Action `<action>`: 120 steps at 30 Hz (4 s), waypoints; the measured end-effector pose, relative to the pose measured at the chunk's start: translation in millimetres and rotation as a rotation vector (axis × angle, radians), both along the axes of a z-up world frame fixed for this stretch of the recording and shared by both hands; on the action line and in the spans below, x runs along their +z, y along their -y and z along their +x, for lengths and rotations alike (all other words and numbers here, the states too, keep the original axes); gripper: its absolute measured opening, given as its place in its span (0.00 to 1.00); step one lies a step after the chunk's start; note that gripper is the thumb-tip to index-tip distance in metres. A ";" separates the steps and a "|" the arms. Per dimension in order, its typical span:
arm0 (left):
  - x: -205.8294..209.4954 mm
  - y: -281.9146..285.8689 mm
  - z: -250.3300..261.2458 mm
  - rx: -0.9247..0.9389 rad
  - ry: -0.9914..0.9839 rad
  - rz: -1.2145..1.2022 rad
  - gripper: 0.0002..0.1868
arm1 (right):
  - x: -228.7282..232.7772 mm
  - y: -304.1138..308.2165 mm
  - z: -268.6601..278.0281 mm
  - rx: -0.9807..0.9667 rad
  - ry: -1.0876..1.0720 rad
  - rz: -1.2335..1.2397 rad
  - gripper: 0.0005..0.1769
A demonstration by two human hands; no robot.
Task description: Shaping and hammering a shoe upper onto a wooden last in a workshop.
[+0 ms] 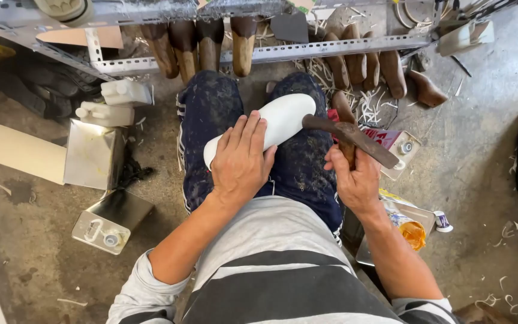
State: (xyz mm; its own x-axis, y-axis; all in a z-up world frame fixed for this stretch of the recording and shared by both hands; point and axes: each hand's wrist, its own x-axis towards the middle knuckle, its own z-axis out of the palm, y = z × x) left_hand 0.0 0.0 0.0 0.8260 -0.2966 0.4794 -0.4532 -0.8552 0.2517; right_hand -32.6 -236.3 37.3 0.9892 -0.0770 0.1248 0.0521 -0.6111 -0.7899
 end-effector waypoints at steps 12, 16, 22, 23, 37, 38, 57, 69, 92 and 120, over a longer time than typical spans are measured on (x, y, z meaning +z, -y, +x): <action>2.1 11.5 -4.5 0.013 0.071 -0.004 0.23 | 44.6 -22.1 60.6 0.227 -0.002 -0.338 0.21; 0.5 14.1 -6.8 0.018 0.079 0.014 0.22 | 56.4 -19.5 68.8 0.184 -0.101 -0.114 0.14; 3.1 15.4 -2.0 0.028 0.072 -0.008 0.22 | 72.7 -19.2 84.2 0.305 -0.246 -0.167 0.17; 5.8 14.3 -0.3 0.031 0.053 -0.017 0.21 | 66.1 -21.0 80.4 0.304 -0.229 -0.111 0.16; 7.4 9.2 20.2 0.074 -0.023 0.006 0.18 | -30.0 -26.8 -26.1 -0.035 -0.099 -0.117 0.15; 5.8 9.1 21.1 0.075 -0.027 0.012 0.17 | -36.8 -27.5 -31.9 -0.046 -0.039 -0.103 0.14; 9.9 12.1 11.9 0.094 0.033 -0.008 0.17 | 12.9 -27.6 39.4 0.086 -0.046 0.186 0.12; -0.3 11.2 21.4 0.104 -0.043 0.001 0.16 | 22.5 -24.3 37.4 0.103 -0.243 0.041 0.15; 14.0 9.8 26.9 0.093 -0.109 0.039 0.13 | -28.6 -14.9 3.1 0.007 0.065 0.028 0.14; 1.7 15.4 18.7 0.088 0.000 0.004 0.17 | -15.2 16.1 30.5 0.172 0.322 -0.445 0.15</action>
